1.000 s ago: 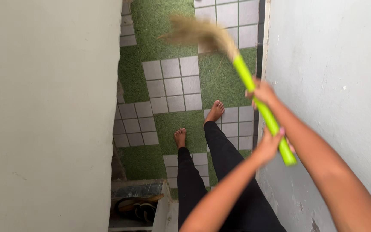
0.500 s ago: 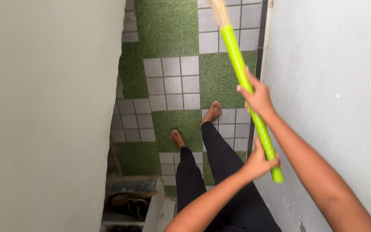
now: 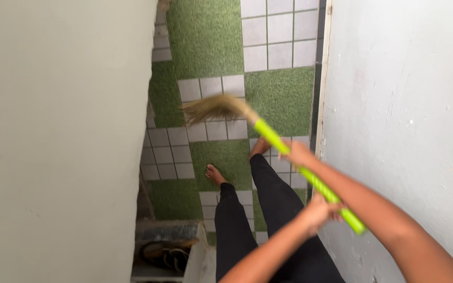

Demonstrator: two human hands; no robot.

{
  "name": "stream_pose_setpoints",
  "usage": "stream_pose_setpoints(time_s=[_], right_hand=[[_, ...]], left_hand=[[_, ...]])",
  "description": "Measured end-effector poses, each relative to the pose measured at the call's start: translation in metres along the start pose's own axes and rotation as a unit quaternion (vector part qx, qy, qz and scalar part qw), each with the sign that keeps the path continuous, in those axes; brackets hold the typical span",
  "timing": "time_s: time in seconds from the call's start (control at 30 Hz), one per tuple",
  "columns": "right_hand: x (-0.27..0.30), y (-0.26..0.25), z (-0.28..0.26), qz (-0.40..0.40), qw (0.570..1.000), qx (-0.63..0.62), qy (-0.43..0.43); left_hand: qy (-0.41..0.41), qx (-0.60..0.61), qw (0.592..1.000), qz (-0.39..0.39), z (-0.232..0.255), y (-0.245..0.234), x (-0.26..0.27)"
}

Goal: The person sweeps debris and leaves across a tiled floor using a handheld broom, first reaching under a shoe rack and then clearing an open area.

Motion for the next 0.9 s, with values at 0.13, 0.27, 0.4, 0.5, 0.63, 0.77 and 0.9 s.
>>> stream_pose_setpoints(time_s=[0.13,0.27,0.4,0.5,0.63,0.77,0.9], right_hand=[[-0.035,-0.096,-0.077,0.113,0.991,-0.035,-0.056],[0.001,-0.129,-0.158,0.169,0.972,-0.108,-0.123],[0.043,-0.111,-0.186,0.15,0.972,-0.102,-0.146],[0.051,-0.069,-0.182,0.089,0.988,-0.055,-0.115],[0.008,-0.029,-0.162,0.028,0.995,-0.034,-0.09],[-0.099,-0.044,-0.179,0.009,0.997,0.043,-0.067],[-0.18,-0.149,-0.272,0.176,0.972,0.1,-0.118]], left_hand=[[0.065,-0.092,0.992,-0.049,0.106,-0.032,-0.038],[0.094,-0.145,0.983,-0.065,0.175,-0.04,0.002],[0.094,-0.202,0.97,-0.098,0.182,-0.019,0.049],[0.036,-0.167,0.982,-0.083,0.157,-0.001,0.07],[0.024,-0.045,0.998,-0.029,0.154,-0.004,0.069],[0.045,0.007,0.998,-0.041,0.231,-0.04,0.043],[0.047,-0.084,0.995,-0.026,0.369,-0.086,0.011]])
Point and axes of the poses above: each hand's wrist, its own x-axis away from the middle knuckle, its own y-axis out of the palm, z = x × y, the point moved 5 cm from there along -x, towards the middle knuckle, and after that the axes turned 10 degrees about -z, right-handed, at the moved point
